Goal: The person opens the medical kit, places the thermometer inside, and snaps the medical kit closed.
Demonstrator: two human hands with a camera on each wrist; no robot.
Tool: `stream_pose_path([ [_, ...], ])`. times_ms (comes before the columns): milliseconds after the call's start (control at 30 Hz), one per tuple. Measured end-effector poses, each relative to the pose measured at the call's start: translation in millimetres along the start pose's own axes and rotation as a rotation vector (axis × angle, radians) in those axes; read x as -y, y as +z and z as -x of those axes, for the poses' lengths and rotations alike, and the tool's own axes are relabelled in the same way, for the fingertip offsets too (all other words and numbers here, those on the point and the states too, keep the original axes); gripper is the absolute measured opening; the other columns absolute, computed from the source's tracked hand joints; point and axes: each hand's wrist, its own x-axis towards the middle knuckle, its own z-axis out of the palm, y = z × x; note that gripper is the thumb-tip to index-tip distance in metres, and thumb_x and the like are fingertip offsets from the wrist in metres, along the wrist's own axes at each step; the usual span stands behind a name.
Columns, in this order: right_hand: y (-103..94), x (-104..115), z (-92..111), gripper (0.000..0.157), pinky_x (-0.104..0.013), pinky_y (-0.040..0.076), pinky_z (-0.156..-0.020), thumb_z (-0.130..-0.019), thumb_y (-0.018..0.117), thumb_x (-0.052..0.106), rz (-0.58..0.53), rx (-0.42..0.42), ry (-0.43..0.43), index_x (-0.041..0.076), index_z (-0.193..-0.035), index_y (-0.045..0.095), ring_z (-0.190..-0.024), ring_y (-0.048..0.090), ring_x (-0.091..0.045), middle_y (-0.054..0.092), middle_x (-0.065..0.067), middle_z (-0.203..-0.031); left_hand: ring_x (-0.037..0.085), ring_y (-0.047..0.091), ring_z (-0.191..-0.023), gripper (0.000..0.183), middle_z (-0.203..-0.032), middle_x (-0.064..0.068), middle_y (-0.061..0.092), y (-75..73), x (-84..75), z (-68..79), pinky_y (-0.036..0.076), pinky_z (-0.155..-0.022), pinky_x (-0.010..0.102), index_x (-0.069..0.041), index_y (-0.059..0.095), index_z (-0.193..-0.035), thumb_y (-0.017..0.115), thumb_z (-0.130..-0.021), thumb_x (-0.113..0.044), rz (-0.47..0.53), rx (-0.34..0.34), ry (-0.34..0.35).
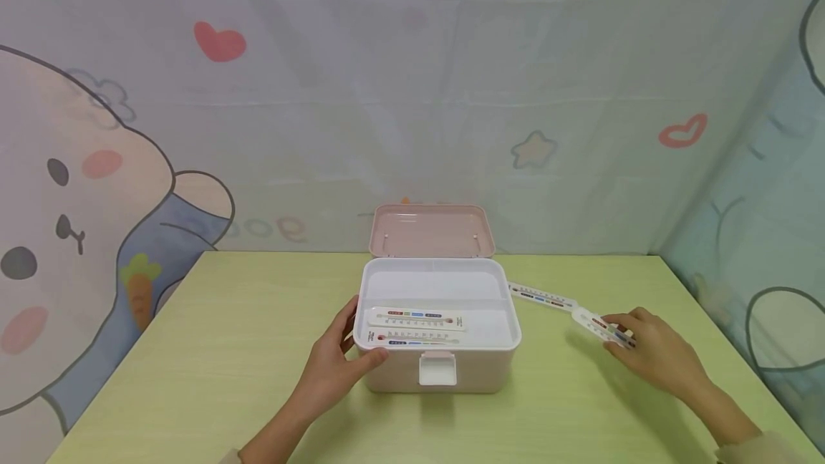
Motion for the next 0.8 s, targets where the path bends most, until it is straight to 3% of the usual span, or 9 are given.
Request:
stream_pose_path([
  [200,-7.4,7.2,-13.9,0.034,-0.017,0.034,-0.043,-0.072,0.077,0.018,0.013,-0.060,-0.077,0.009,-0.103,0.068,-0.060,0.045,-0.005,0.057,-0.003,-0.083,0.020,0.042,-0.128,0.086,-0.139,0.007,0.044,0.0,-0.2,-0.1,0.039,-0.105,0.033,-0.012,0.027,-0.144,0.077,-0.075,-0.017,-0.007,-0.002,0.005],
  [800,-24.1,32.9,-50.1,0.033,-0.020,0.041,-0.048,-0.074,0.075,0.019,0.036,-0.061,-0.199,0.009,-0.105,0.068,-0.069,0.054,-0.014,0.058,-0.004,-0.088,0.020,0.041,-0.128,0.086,-0.139,0.008,0.043,-0.3,-0.8,0.1,0.040,-0.105,0.033,-0.012,0.027,-0.145,0.077,-0.075,-0.016,-0.008,0.002,0.001],
])
